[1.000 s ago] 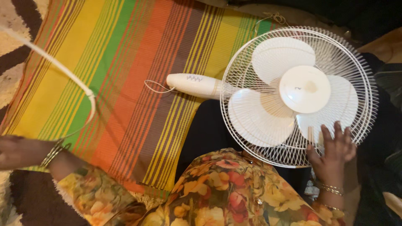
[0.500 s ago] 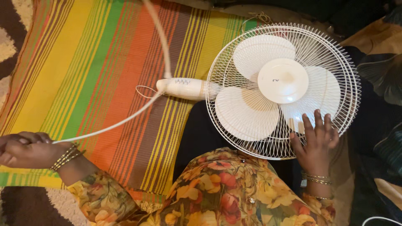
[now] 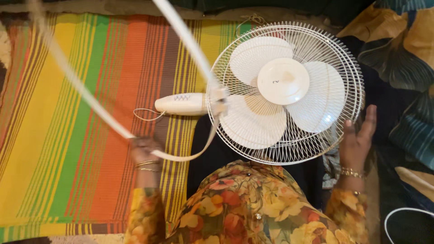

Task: The person assembles a white table fan by hand. They attach the front wire cage to the fan body, then attach the rear wire cage, securing both parts to complete the assembly.

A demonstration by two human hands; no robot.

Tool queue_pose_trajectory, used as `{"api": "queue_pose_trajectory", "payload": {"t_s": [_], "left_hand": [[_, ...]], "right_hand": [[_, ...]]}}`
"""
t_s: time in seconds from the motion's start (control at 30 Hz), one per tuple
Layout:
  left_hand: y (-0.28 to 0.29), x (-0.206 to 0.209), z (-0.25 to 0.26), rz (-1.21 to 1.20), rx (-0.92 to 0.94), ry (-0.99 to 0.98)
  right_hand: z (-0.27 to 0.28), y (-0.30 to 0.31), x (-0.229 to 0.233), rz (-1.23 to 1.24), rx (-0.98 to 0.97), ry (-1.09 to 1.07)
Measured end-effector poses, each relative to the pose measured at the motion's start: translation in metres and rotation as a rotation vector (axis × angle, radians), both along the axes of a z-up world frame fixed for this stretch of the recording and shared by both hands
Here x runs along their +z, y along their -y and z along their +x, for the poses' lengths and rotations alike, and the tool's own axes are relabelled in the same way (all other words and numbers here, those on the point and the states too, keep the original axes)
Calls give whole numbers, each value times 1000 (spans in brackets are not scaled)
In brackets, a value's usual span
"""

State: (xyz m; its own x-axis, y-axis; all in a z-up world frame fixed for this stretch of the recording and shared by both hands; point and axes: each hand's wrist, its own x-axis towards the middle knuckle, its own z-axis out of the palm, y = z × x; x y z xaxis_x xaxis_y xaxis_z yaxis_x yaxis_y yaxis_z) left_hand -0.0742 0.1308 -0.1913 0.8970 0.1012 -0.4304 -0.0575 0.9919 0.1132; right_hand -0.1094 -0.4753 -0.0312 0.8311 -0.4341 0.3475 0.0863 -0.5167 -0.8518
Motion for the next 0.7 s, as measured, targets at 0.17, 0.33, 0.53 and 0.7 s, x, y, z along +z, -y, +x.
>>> {"api": "queue_pose_trajectory", "payload": {"t_s": [0.17, 0.33, 0.53, 0.7], "left_hand": [[96, -32, 34, 43, -23, -299], [132, -65, 86, 33, -150, -14], [182, -3, 96, 335, -171, -167], [197, 10, 88, 424, -78, 21]], "right_hand": [[28, 17, -21, 415, -25, 72], [38, 18, -30, 484, -36, 71], [36, 8, -35, 352, -39, 69], [37, 13, -47, -331, -279, -43]]}}
